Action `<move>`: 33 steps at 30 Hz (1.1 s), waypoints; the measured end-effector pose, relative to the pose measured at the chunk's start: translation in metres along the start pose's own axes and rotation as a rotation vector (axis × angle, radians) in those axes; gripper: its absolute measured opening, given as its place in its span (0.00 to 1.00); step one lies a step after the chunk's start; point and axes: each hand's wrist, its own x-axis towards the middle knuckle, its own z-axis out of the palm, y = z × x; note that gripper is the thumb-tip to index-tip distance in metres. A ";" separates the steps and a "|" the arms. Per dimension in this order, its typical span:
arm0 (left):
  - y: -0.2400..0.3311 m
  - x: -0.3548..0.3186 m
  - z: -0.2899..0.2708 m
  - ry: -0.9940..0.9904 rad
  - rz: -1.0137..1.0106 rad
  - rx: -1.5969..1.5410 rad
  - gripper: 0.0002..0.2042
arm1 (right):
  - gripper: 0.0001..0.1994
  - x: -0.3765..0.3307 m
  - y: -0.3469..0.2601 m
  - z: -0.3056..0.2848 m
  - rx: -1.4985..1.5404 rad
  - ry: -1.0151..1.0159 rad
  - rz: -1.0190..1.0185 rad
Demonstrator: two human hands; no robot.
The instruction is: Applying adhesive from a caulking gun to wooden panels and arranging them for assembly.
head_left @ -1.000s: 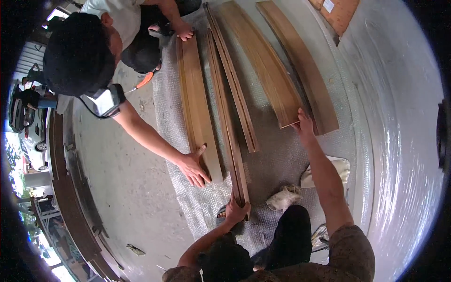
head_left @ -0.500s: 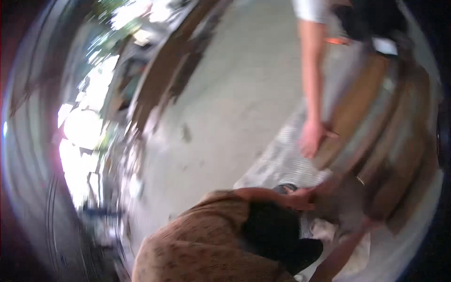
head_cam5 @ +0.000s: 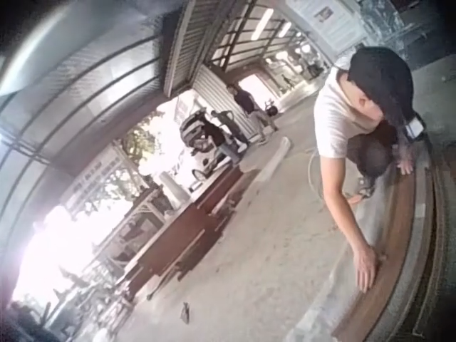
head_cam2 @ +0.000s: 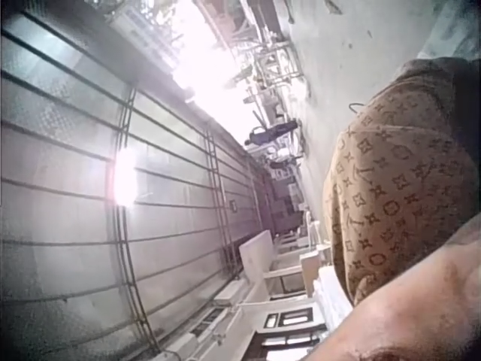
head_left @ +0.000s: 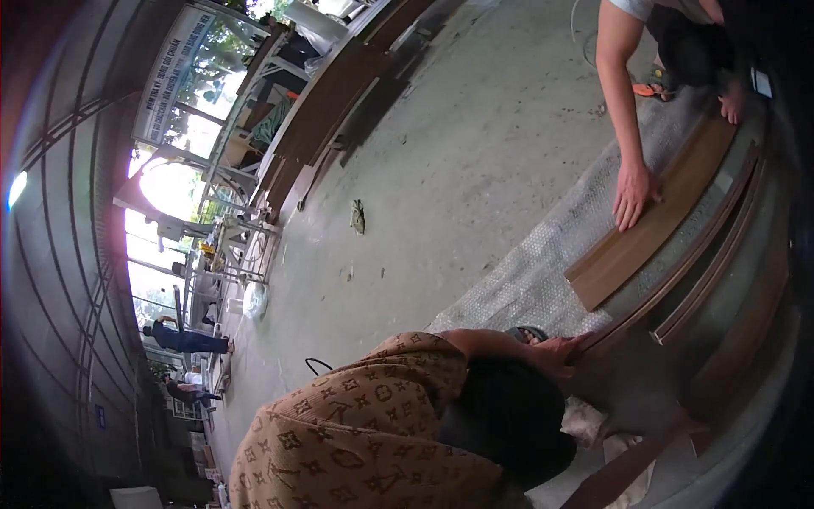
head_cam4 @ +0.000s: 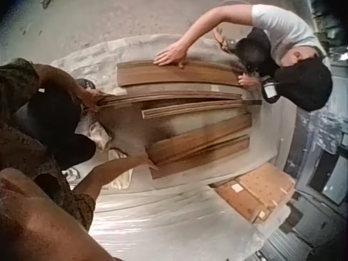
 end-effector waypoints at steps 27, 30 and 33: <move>-0.037 0.016 0.002 0.135 -0.056 0.154 0.37 | 0.25 0.295 -0.014 -0.325 0.251 -0.938 -1.226; -0.044 0.019 0.013 0.201 0.010 0.343 0.39 | 0.31 0.279 -0.018 -0.302 -0.302 -0.700 -1.610; -0.053 0.025 0.012 0.180 0.104 0.276 0.42 | 0.36 0.288 -0.010 -0.293 -0.315 -0.828 -1.322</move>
